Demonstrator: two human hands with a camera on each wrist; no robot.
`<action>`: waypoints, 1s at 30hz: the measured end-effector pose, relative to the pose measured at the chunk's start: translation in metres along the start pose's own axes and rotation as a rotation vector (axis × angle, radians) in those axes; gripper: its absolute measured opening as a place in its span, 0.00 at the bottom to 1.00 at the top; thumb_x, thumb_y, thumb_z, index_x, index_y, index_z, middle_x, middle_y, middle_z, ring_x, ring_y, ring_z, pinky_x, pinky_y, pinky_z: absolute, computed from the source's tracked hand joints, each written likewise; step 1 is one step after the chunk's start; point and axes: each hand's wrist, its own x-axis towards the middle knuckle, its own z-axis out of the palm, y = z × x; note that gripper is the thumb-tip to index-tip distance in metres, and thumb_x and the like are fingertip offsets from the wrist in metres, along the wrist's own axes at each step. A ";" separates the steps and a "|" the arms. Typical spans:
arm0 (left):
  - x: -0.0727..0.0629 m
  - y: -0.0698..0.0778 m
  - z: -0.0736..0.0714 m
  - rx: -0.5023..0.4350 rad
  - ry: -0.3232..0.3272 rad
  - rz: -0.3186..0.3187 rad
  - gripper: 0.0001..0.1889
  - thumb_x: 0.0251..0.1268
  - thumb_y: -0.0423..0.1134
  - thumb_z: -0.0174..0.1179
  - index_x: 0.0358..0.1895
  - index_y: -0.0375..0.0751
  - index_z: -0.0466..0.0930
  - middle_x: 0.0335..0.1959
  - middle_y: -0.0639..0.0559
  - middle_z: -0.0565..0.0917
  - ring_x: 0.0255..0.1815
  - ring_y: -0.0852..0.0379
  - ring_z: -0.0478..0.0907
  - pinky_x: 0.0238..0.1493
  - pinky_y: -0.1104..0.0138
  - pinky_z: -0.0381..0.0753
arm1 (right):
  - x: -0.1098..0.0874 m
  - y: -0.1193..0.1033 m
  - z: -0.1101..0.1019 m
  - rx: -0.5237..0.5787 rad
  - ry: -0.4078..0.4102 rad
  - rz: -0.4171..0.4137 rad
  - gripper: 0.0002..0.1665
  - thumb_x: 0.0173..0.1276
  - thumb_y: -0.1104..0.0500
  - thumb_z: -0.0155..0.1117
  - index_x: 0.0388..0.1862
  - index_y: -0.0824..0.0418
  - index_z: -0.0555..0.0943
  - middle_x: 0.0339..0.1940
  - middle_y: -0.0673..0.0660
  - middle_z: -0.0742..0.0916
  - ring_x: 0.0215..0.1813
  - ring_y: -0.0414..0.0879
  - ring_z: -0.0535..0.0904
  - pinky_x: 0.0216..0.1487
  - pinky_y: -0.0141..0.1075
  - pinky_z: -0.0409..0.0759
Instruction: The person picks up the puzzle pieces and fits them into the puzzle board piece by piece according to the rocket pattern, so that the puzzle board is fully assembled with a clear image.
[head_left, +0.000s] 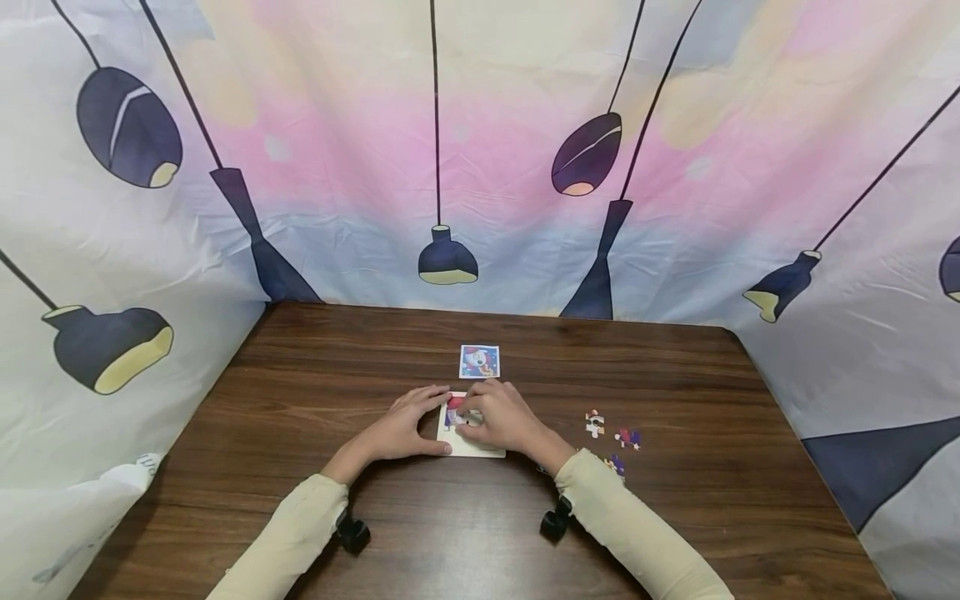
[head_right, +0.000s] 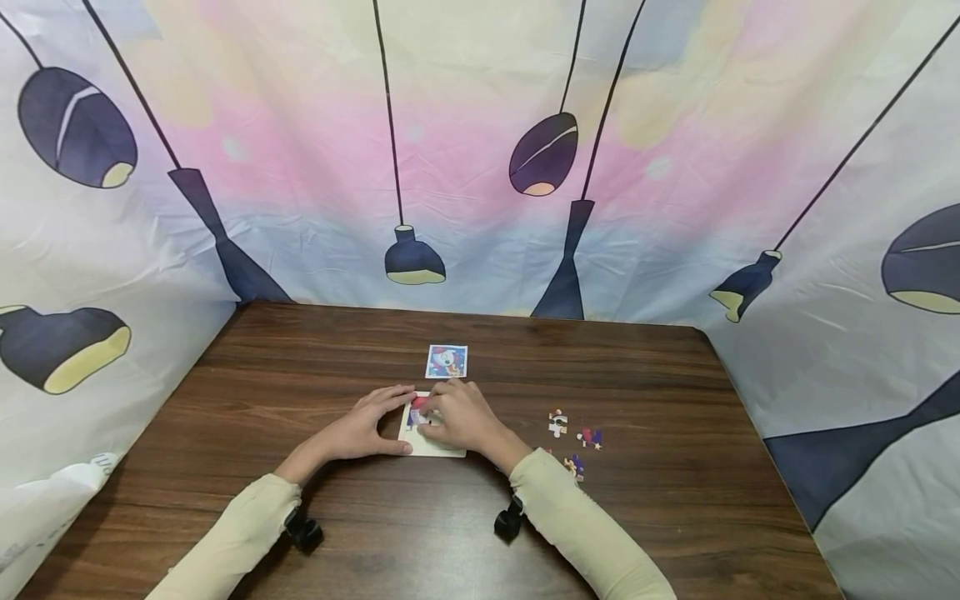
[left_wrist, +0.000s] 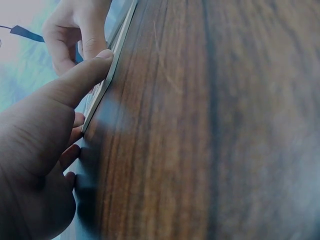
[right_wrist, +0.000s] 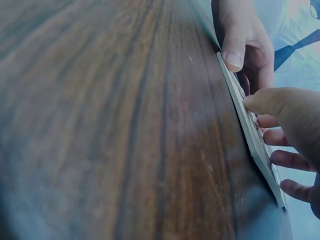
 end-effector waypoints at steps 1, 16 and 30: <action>0.000 0.000 0.000 0.000 0.001 0.000 0.49 0.59 0.63 0.71 0.79 0.43 0.63 0.81 0.46 0.60 0.82 0.41 0.52 0.75 0.35 0.51 | 0.000 0.000 0.000 -0.003 0.000 0.002 0.13 0.66 0.43 0.72 0.44 0.46 0.92 0.46 0.46 0.88 0.49 0.45 0.81 0.46 0.44 0.78; 0.000 0.000 0.000 0.001 0.007 0.006 0.49 0.59 0.63 0.71 0.79 0.43 0.64 0.81 0.46 0.61 0.82 0.40 0.53 0.75 0.34 0.52 | -0.001 -0.001 0.002 -0.007 0.015 0.029 0.13 0.66 0.44 0.72 0.46 0.45 0.92 0.45 0.46 0.88 0.49 0.45 0.81 0.47 0.44 0.79; -0.001 0.003 -0.001 0.002 0.011 -0.003 0.49 0.59 0.62 0.72 0.79 0.43 0.64 0.81 0.46 0.61 0.81 0.40 0.53 0.75 0.35 0.52 | -0.011 0.012 -0.010 0.124 0.060 0.034 0.12 0.71 0.48 0.70 0.47 0.50 0.91 0.45 0.46 0.89 0.50 0.43 0.81 0.50 0.40 0.81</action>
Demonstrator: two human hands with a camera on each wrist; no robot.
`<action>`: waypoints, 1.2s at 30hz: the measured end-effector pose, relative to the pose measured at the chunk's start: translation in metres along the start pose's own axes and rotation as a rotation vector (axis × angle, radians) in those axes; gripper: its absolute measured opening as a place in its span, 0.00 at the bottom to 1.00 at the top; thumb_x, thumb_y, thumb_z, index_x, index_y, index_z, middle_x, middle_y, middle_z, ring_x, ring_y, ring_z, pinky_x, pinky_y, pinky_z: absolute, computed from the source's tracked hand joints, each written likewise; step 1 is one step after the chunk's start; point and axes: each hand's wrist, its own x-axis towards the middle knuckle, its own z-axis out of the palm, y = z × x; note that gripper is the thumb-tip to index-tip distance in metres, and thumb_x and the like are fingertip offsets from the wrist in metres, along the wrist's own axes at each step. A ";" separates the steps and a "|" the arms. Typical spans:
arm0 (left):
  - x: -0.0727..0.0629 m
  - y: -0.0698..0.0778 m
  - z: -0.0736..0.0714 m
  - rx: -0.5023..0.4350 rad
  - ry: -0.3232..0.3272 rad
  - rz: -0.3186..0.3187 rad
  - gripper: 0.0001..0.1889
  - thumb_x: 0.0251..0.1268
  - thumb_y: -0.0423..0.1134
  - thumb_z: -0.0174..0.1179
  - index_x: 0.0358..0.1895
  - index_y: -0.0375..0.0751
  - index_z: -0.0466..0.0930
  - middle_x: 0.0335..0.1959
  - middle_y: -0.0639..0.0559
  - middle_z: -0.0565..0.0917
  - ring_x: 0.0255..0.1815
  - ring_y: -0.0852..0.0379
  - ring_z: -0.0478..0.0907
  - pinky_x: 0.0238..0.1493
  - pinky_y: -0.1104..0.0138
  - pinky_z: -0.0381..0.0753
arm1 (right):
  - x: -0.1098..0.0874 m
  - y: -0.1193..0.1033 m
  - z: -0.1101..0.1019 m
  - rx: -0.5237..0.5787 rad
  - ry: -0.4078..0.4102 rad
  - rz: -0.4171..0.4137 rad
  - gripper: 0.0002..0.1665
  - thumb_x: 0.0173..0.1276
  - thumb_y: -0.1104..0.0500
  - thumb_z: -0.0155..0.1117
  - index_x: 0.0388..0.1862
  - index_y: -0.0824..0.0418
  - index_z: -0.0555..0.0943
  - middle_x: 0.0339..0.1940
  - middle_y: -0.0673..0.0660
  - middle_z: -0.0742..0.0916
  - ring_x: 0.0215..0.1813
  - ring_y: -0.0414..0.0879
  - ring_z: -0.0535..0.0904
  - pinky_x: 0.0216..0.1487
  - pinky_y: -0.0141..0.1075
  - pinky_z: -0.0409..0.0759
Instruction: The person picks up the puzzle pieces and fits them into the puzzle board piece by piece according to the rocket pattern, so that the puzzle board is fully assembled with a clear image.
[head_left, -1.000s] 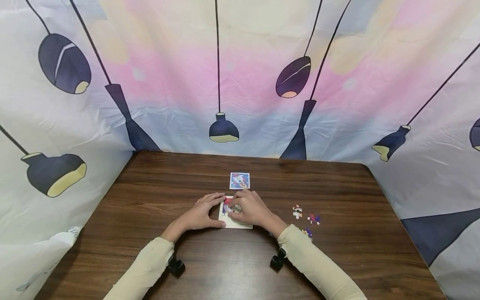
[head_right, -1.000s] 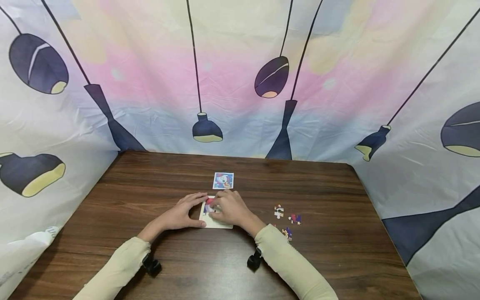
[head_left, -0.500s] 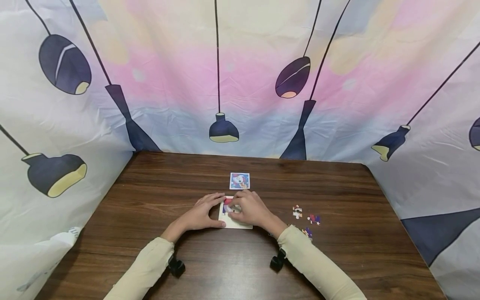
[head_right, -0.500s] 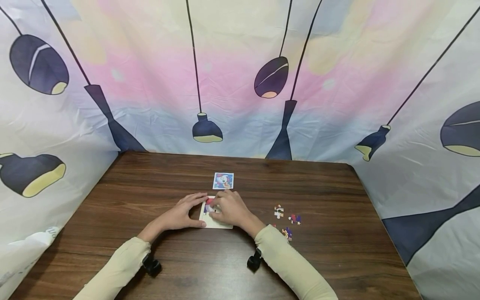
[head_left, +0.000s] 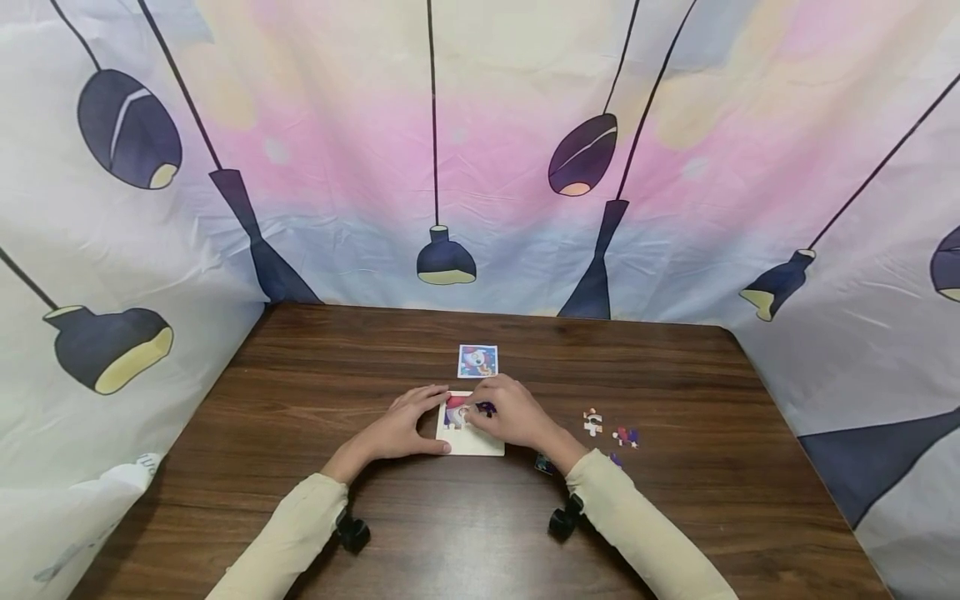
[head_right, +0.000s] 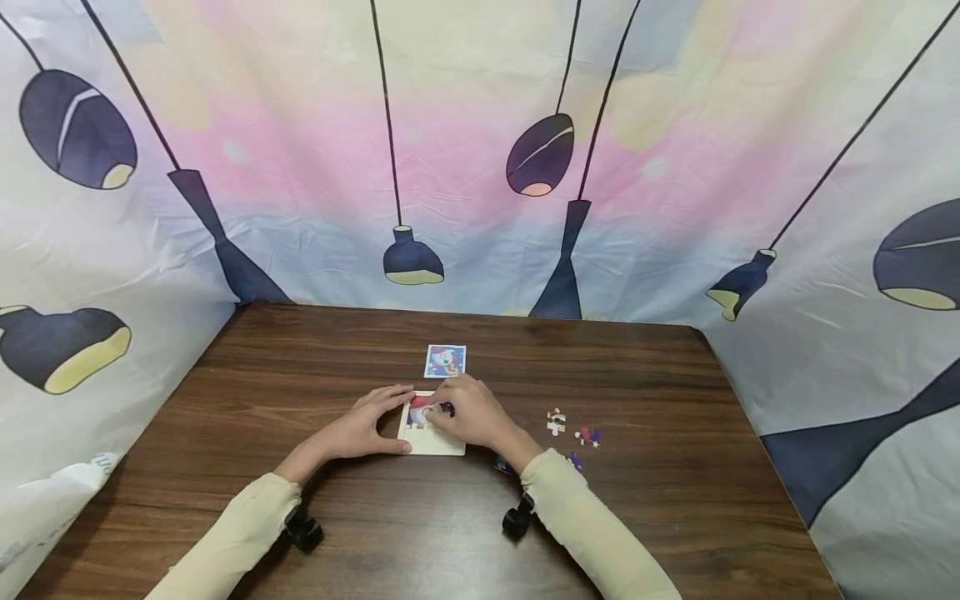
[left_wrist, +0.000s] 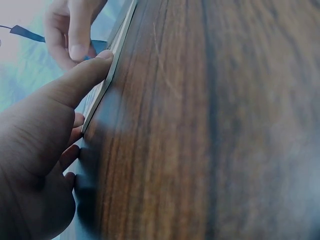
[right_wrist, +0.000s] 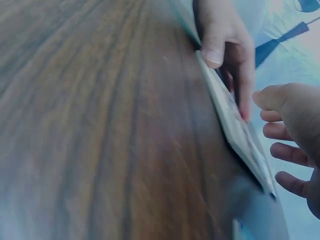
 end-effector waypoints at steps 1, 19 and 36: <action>0.000 0.000 0.000 -0.002 -0.001 -0.002 0.48 0.59 0.62 0.72 0.79 0.43 0.64 0.81 0.46 0.61 0.82 0.40 0.53 0.75 0.35 0.51 | -0.002 0.002 -0.004 0.006 0.008 0.005 0.12 0.71 0.48 0.69 0.47 0.51 0.91 0.45 0.47 0.89 0.50 0.43 0.81 0.51 0.41 0.81; 0.001 0.000 0.001 0.005 0.005 -0.004 0.49 0.57 0.62 0.73 0.78 0.44 0.65 0.80 0.46 0.61 0.81 0.39 0.53 0.75 0.35 0.52 | -0.068 0.051 -0.061 0.089 0.136 0.113 0.21 0.70 0.46 0.71 0.54 0.57 0.88 0.51 0.50 0.88 0.55 0.48 0.83 0.56 0.50 0.82; 0.001 -0.003 0.001 0.011 0.007 0.009 0.50 0.57 0.63 0.72 0.79 0.44 0.64 0.80 0.46 0.62 0.81 0.39 0.54 0.75 0.35 0.52 | -0.128 0.090 -0.087 -0.025 0.132 0.213 0.16 0.66 0.53 0.75 0.50 0.57 0.89 0.51 0.53 0.88 0.55 0.53 0.83 0.55 0.55 0.82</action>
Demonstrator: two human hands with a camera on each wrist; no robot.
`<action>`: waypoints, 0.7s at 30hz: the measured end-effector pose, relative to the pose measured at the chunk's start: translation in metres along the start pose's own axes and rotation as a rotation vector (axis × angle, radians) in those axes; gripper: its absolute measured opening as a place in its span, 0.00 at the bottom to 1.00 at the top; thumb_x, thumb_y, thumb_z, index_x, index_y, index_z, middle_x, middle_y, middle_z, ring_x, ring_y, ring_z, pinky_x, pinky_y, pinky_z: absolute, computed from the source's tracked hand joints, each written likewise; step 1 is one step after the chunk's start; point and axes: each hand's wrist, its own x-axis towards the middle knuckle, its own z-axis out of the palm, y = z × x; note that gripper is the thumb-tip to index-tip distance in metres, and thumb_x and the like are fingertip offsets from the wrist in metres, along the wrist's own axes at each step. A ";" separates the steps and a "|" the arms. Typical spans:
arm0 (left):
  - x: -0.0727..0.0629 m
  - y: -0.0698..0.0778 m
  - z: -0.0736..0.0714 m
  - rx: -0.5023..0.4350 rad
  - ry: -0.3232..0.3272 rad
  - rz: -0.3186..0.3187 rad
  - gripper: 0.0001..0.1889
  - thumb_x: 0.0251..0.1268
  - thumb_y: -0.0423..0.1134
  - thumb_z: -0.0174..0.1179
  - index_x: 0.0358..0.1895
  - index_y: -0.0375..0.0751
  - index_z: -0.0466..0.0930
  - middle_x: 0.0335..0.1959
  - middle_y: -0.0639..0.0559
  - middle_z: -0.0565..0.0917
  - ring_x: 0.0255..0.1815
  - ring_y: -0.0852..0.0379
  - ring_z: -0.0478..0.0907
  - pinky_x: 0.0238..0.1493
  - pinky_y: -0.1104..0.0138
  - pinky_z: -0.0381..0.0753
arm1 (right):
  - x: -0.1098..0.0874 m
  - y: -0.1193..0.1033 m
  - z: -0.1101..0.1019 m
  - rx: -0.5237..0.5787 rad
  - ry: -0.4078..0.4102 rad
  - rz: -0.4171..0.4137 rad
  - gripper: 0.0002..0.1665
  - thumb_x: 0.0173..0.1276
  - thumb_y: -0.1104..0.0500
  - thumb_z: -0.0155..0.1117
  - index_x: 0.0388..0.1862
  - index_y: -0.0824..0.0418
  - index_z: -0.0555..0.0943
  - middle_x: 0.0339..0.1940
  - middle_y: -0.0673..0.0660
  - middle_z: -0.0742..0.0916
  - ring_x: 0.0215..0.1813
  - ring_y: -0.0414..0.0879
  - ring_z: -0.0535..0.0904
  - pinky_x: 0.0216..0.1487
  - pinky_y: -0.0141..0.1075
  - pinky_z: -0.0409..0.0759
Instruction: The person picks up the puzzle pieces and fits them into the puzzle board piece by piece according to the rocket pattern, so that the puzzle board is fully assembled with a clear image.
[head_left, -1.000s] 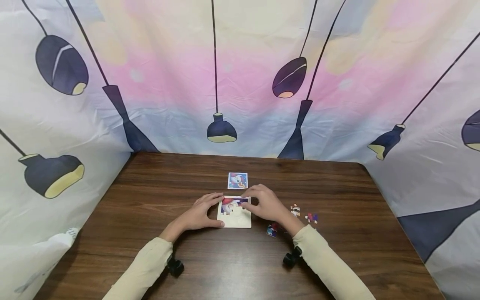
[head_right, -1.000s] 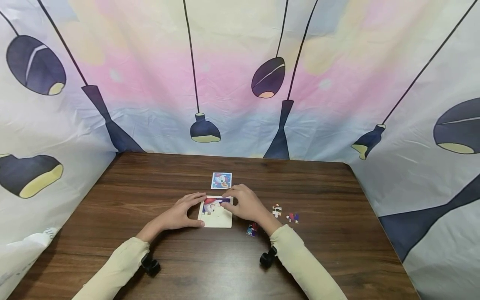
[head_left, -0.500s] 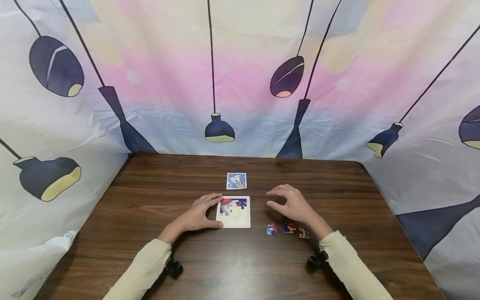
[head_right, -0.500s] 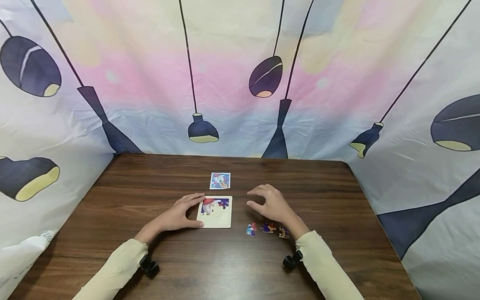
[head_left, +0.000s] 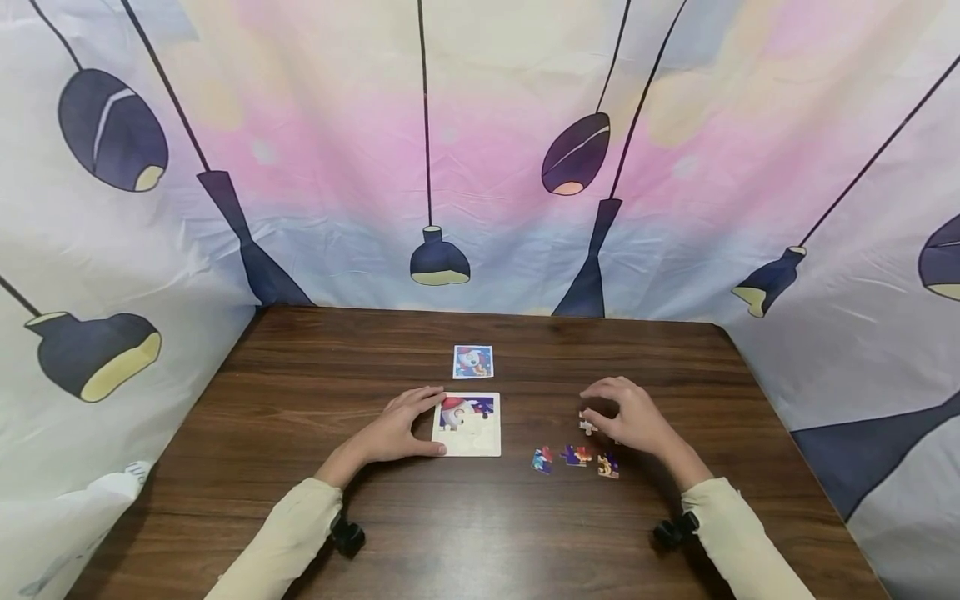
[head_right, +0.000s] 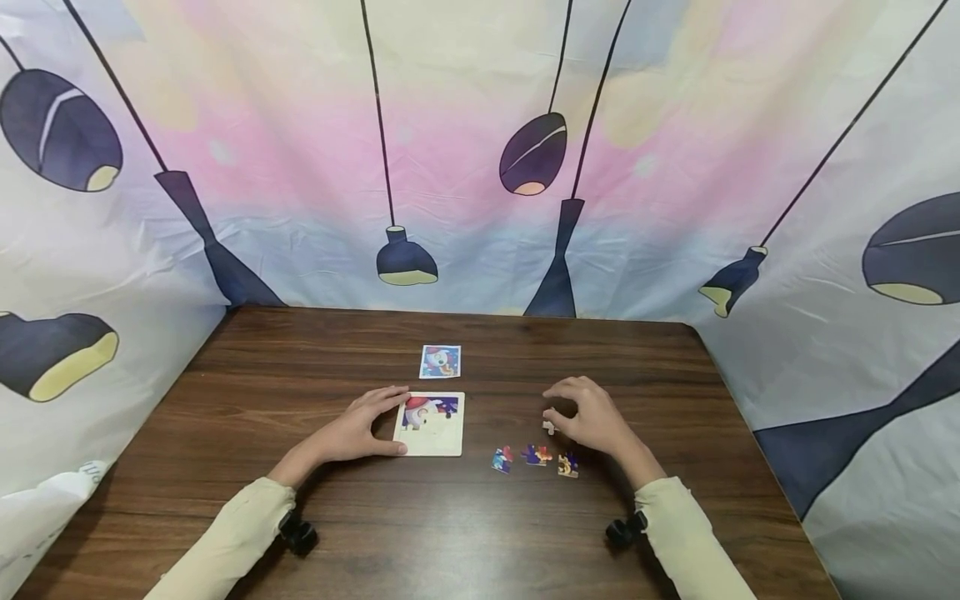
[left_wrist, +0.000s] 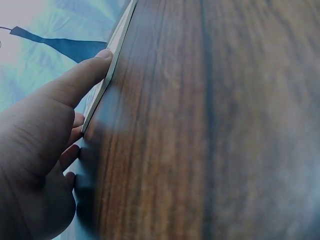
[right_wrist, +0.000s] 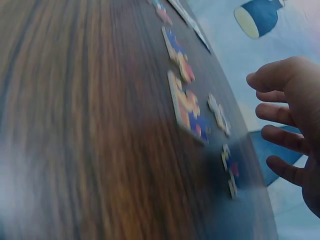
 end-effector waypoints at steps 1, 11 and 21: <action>0.000 0.000 0.000 0.000 0.000 0.000 0.50 0.57 0.63 0.72 0.79 0.44 0.64 0.80 0.46 0.62 0.81 0.39 0.54 0.75 0.35 0.52 | -0.002 0.002 -0.001 -0.001 -0.003 0.004 0.16 0.65 0.54 0.75 0.50 0.57 0.89 0.51 0.53 0.88 0.55 0.53 0.82 0.55 0.55 0.82; 0.000 0.001 -0.001 -0.010 0.002 0.005 0.49 0.57 0.62 0.73 0.79 0.43 0.65 0.80 0.46 0.62 0.81 0.39 0.54 0.75 0.35 0.52 | -0.011 0.015 0.002 -0.041 -0.089 0.032 0.18 0.65 0.60 0.71 0.54 0.55 0.88 0.52 0.54 0.88 0.55 0.55 0.81 0.56 0.58 0.79; 0.000 0.002 -0.001 0.003 -0.006 -0.004 0.50 0.57 0.62 0.73 0.79 0.43 0.64 0.80 0.46 0.61 0.81 0.40 0.53 0.75 0.36 0.52 | -0.009 0.015 0.006 -0.062 -0.122 0.036 0.16 0.64 0.60 0.69 0.51 0.53 0.90 0.52 0.55 0.87 0.55 0.56 0.79 0.53 0.61 0.77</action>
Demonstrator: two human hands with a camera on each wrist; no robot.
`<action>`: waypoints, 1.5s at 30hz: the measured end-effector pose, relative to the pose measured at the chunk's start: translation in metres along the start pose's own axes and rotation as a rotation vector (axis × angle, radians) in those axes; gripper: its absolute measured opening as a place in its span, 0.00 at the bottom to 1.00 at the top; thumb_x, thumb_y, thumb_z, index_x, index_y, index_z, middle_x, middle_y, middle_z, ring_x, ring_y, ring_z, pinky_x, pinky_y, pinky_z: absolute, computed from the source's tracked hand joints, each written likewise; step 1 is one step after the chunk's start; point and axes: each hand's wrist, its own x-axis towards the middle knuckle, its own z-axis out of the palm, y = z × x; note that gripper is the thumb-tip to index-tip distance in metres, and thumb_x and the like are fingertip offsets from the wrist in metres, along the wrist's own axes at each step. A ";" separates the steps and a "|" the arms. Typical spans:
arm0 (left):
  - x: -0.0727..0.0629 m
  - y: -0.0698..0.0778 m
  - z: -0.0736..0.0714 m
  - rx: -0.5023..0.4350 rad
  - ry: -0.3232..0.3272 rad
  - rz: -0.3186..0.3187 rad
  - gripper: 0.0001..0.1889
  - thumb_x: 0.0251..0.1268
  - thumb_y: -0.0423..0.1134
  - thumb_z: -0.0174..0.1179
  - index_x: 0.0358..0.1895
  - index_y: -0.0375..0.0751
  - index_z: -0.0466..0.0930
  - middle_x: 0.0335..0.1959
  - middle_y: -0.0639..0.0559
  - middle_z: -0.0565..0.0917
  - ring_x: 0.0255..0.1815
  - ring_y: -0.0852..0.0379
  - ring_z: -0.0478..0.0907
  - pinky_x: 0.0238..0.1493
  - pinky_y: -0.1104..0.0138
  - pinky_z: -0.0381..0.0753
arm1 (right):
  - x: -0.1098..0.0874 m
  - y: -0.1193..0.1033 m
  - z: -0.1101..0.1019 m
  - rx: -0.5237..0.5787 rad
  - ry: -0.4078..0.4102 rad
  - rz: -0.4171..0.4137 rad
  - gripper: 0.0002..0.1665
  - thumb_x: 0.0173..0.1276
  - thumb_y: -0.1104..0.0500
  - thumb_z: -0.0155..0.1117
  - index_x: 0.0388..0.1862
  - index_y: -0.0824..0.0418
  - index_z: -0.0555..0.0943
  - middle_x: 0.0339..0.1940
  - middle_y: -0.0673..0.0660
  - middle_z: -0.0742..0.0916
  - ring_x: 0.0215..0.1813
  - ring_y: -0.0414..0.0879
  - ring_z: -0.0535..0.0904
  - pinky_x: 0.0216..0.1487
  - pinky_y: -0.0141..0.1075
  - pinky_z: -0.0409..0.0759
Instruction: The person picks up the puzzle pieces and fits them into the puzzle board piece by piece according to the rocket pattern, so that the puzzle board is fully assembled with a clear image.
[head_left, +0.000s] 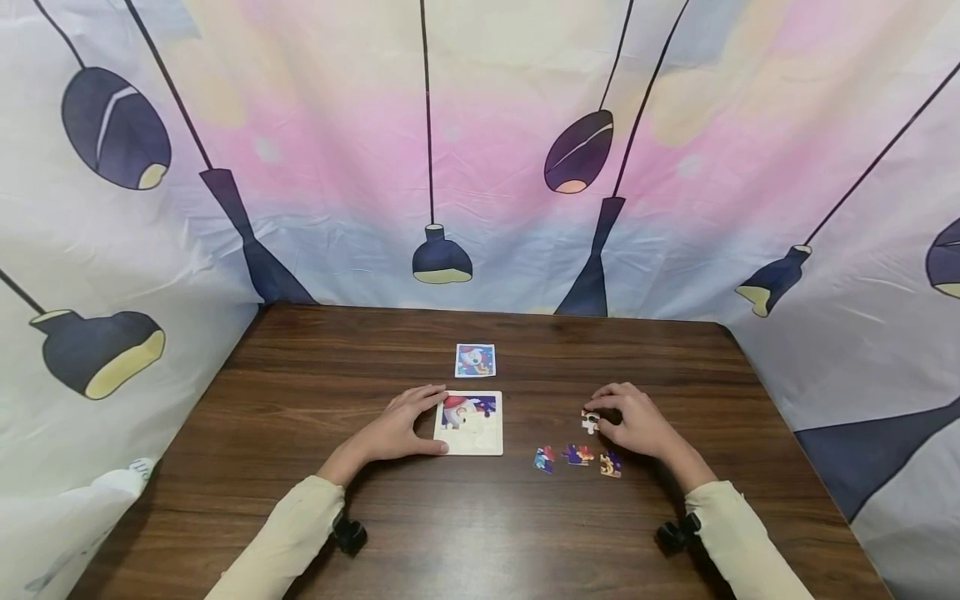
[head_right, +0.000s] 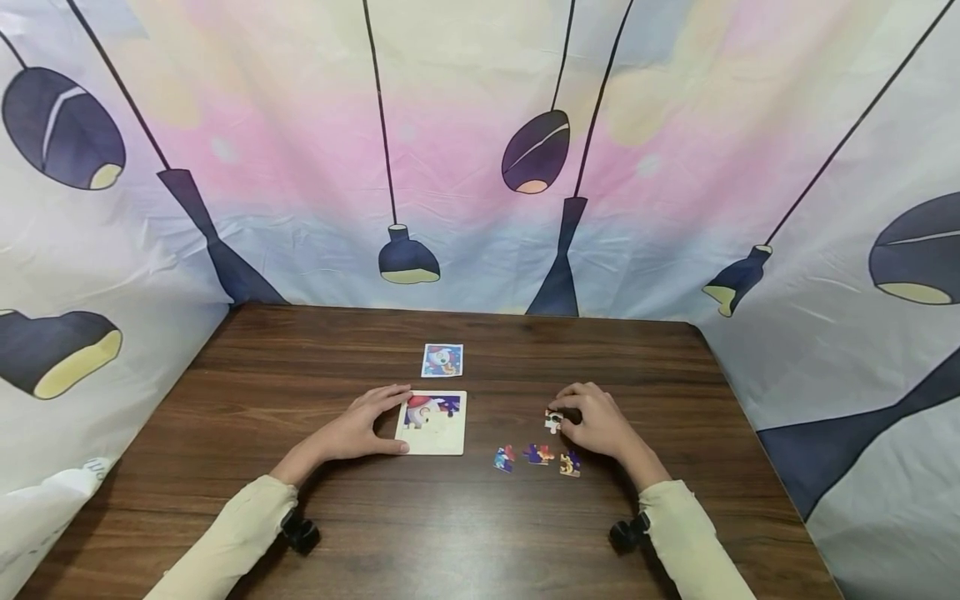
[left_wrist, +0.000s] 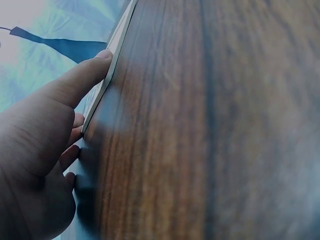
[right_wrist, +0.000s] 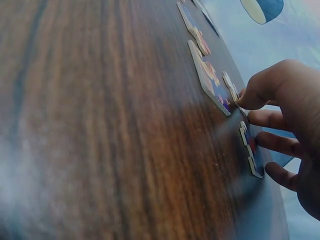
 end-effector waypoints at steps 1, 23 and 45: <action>0.000 0.000 0.000 0.000 -0.001 -0.002 0.50 0.57 0.62 0.73 0.79 0.44 0.64 0.81 0.46 0.61 0.81 0.40 0.53 0.75 0.36 0.52 | 0.000 0.000 0.000 -0.001 0.003 0.002 0.15 0.65 0.60 0.70 0.51 0.53 0.90 0.52 0.55 0.87 0.55 0.56 0.79 0.53 0.61 0.77; 0.001 0.001 0.001 -0.005 0.008 0.009 0.49 0.57 0.63 0.72 0.78 0.43 0.65 0.80 0.47 0.62 0.82 0.38 0.52 0.76 0.37 0.51 | -0.001 0.002 -0.002 -0.015 0.038 0.025 0.17 0.64 0.63 0.68 0.52 0.58 0.89 0.50 0.57 0.86 0.52 0.56 0.80 0.51 0.56 0.80; 0.000 0.000 0.001 0.003 0.001 -0.002 0.49 0.57 0.61 0.73 0.79 0.42 0.64 0.80 0.46 0.61 0.82 0.37 0.51 0.77 0.37 0.50 | -0.001 0.001 0.001 0.006 0.055 0.030 0.08 0.66 0.48 0.74 0.37 0.50 0.89 0.48 0.54 0.87 0.52 0.55 0.80 0.53 0.57 0.79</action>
